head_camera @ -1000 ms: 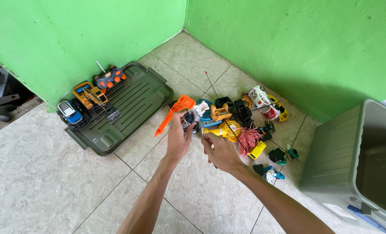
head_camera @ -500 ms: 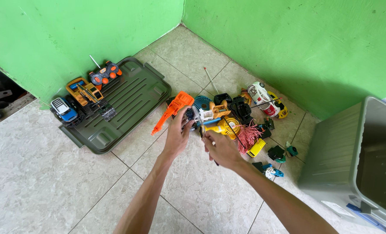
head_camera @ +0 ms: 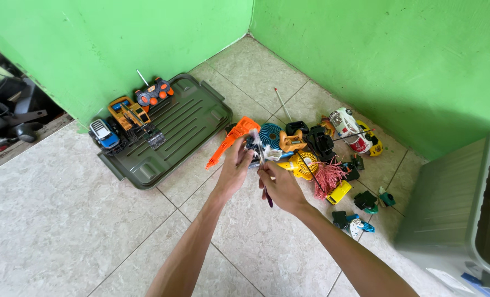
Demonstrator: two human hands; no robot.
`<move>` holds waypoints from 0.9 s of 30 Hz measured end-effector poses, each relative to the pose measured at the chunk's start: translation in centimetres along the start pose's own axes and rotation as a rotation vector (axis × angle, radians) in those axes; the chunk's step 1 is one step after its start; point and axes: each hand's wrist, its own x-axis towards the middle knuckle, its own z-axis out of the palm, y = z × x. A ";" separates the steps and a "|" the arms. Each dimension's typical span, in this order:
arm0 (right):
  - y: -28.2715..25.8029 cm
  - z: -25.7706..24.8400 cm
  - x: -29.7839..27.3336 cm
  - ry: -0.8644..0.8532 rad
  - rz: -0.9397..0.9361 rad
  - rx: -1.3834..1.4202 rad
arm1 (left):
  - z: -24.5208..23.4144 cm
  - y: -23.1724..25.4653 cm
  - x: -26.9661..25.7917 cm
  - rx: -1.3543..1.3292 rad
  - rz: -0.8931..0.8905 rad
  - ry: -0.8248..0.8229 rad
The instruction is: The person cleans a black remote control and a small white toy using a toothbrush and a pink stringy duster. They scrub the remote control with the toothbrush, then use the duster to wipe it down. They repeat the process on the small white toy, scrubbing and dusting it before placing it on the floor.
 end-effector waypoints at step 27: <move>-5.8 12.1 -8.7 -0.112 -0.087 0.041 | -7.9 7.5 -11.0 0.407 0.144 0.477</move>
